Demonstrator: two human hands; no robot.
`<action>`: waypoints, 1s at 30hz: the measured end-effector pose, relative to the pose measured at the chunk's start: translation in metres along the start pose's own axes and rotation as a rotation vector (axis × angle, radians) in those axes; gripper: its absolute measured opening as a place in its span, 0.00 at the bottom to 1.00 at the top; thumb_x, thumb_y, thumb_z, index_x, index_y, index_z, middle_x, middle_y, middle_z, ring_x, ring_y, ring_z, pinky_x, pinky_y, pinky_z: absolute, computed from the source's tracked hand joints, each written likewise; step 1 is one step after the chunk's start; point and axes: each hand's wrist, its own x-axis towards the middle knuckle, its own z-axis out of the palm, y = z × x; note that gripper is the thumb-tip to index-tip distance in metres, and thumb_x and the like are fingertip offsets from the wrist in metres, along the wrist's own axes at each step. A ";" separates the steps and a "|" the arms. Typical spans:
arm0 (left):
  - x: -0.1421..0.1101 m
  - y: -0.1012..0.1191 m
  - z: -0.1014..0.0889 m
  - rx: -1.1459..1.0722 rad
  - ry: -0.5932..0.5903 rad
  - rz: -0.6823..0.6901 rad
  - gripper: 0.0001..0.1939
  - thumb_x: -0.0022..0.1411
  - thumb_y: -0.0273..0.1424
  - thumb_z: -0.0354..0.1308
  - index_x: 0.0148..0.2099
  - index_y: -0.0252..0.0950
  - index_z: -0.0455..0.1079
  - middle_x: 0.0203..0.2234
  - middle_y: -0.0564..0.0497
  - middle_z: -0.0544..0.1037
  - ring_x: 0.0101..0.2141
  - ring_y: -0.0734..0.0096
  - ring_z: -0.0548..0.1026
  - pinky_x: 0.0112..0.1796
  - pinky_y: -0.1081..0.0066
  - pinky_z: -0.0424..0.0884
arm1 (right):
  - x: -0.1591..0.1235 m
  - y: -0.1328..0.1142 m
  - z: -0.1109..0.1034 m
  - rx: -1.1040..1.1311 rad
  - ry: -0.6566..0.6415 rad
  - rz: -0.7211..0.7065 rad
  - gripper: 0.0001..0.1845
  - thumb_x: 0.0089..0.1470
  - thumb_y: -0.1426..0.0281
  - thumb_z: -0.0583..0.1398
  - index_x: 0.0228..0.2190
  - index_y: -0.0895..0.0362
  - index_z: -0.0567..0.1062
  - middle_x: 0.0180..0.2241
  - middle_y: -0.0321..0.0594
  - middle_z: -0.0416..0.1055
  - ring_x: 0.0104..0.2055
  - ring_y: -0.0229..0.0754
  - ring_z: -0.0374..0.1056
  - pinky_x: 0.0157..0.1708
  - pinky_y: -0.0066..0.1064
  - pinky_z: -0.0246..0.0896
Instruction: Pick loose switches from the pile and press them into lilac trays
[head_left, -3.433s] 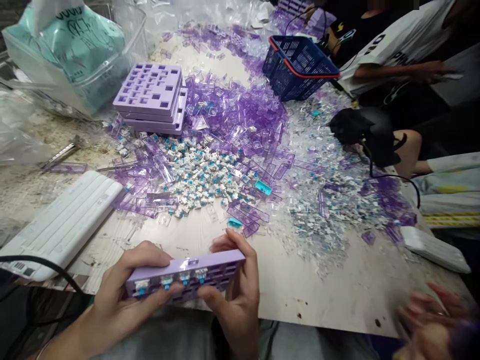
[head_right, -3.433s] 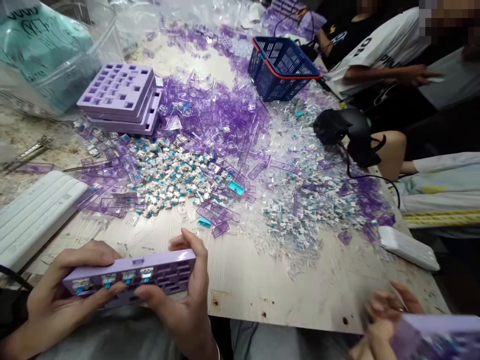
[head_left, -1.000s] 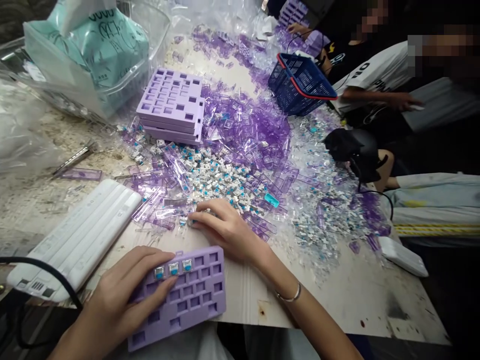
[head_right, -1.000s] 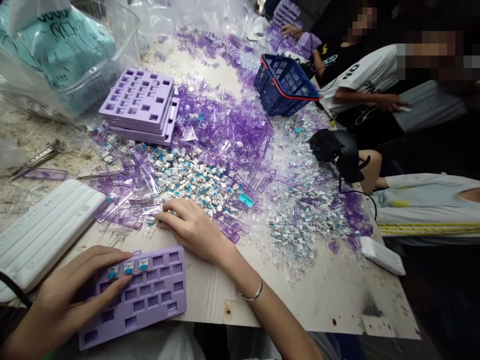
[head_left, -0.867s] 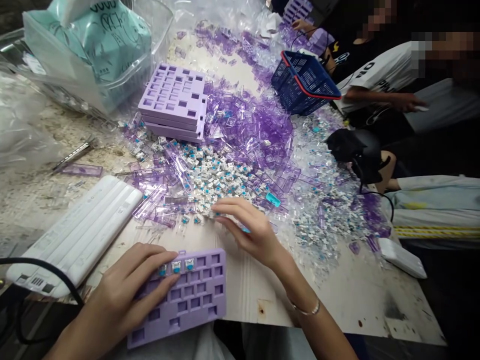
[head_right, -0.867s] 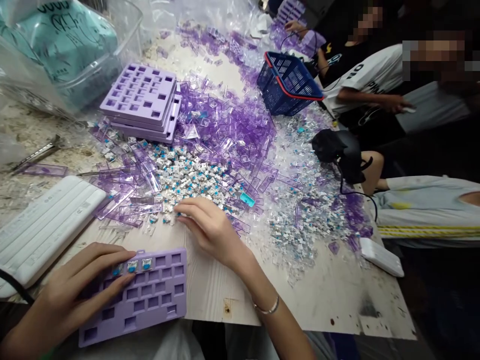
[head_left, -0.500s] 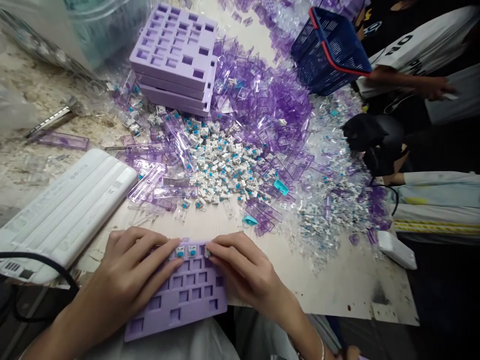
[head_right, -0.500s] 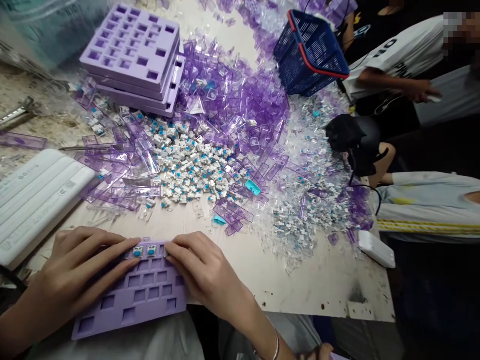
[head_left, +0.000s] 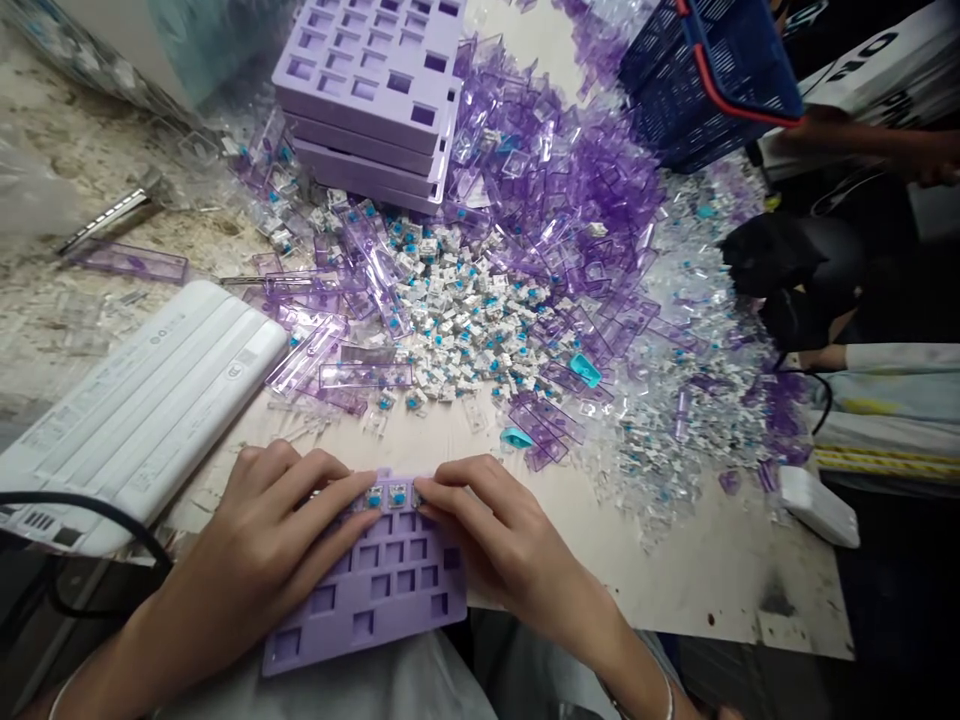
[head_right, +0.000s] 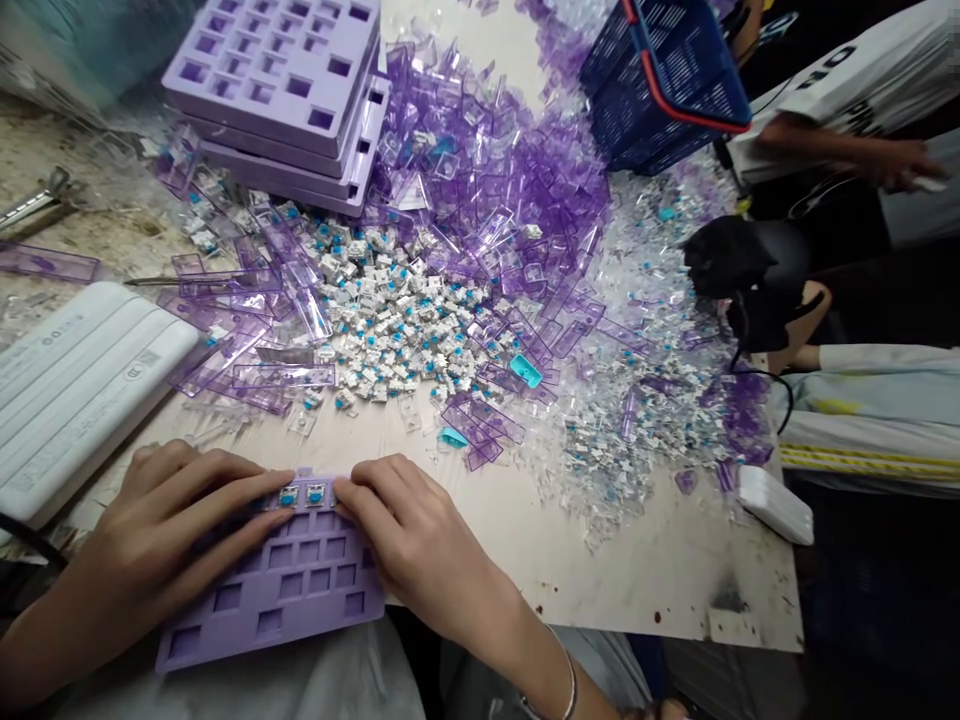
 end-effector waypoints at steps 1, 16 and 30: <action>0.000 0.000 0.000 0.002 -0.005 0.000 0.13 0.68 0.31 0.53 0.53 0.39 0.67 0.38 0.52 0.73 0.35 0.67 0.67 0.40 0.62 0.60 | 0.000 0.000 0.000 0.000 -0.009 -0.002 0.10 0.62 0.77 0.52 0.45 0.61 0.68 0.36 0.45 0.70 0.37 0.42 0.65 0.33 0.33 0.66; 0.001 0.001 0.001 -0.008 -0.034 0.022 0.14 0.67 0.28 0.54 0.54 0.35 0.65 0.37 0.50 0.70 0.36 0.65 0.63 0.40 0.62 0.59 | 0.018 -0.003 -0.020 0.073 -0.349 0.105 0.10 0.59 0.82 0.50 0.29 0.57 0.63 0.30 0.37 0.63 0.31 0.39 0.54 0.30 0.31 0.47; 0.000 -0.001 0.003 0.005 0.018 0.057 0.12 0.69 0.30 0.52 0.52 0.34 0.67 0.36 0.50 0.70 0.35 0.66 0.63 0.40 0.63 0.59 | 0.014 0.002 -0.010 -0.068 -0.149 0.107 0.10 0.55 0.82 0.55 0.26 0.57 0.69 0.21 0.32 0.67 0.24 0.35 0.56 0.33 0.31 0.45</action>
